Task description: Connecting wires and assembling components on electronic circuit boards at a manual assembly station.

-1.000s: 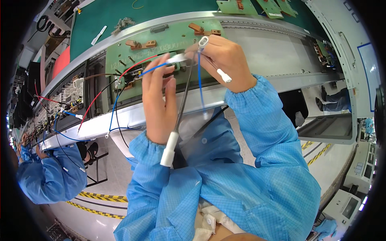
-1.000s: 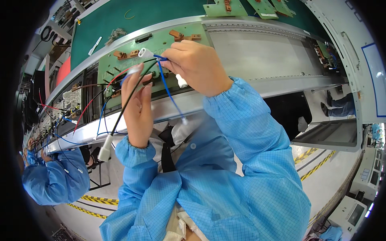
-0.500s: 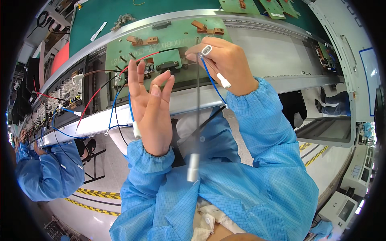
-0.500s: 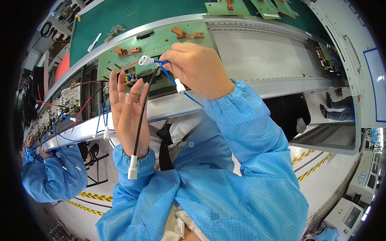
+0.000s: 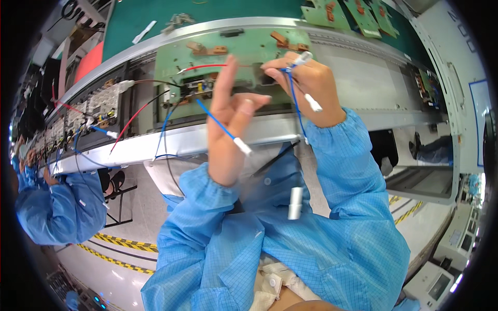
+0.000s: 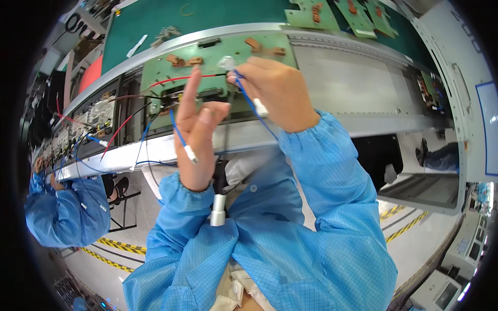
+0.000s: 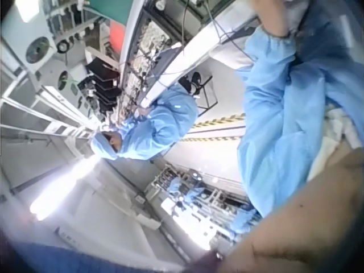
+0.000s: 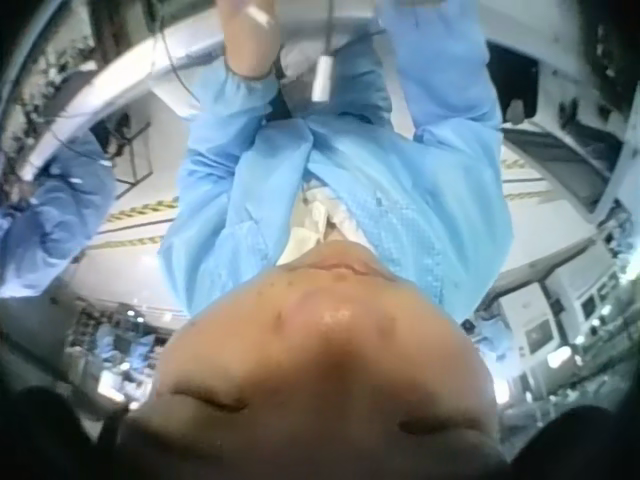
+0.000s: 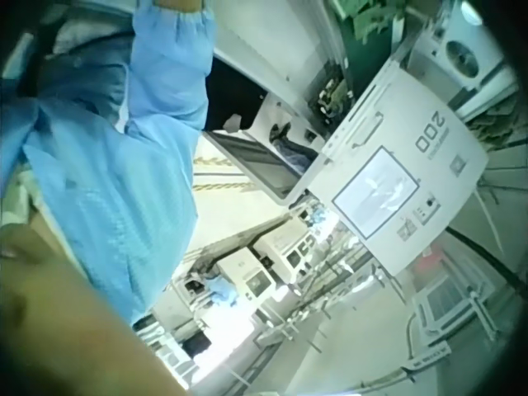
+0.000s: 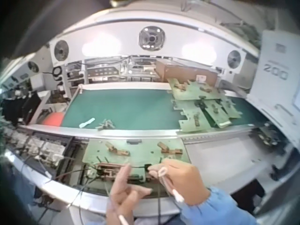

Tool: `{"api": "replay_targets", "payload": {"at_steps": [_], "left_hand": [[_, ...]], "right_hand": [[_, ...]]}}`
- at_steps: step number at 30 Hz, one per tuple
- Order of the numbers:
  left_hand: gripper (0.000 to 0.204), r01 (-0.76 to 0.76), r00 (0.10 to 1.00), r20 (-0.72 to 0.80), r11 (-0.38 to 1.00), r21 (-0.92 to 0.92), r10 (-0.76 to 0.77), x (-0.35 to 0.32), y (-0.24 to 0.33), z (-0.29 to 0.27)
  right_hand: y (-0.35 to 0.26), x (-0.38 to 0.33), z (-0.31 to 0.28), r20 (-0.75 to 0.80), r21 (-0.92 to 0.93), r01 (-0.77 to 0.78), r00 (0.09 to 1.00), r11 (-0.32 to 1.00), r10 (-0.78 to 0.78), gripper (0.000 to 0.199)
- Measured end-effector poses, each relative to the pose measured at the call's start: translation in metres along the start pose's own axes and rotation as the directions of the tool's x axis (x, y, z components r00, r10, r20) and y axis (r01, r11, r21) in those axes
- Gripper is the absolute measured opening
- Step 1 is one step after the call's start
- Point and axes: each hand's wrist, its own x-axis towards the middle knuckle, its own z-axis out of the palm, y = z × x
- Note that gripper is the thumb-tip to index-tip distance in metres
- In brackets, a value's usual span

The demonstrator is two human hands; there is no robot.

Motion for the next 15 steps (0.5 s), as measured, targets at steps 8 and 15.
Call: {"api": "replay_targets", "payload": {"at_steps": [8, 15], "left_hand": [[0.047, -0.196, 0.968, 0.209, 0.933, 0.301, 0.136, 0.025, 0.009, 0.015], [0.05, -0.096, 0.985, 0.173, 0.846, 0.525, 0.004, 0.039, 0.019, 0.019]], "right_hand": [[0.008, 0.001, -0.007, -0.077, 0.029, -0.083, 0.993, 0.996, 0.085, 0.004], [0.012, -0.001, 0.0, -0.031, 0.02, -0.161, 0.986, 0.987, 0.162, 0.008]]}}
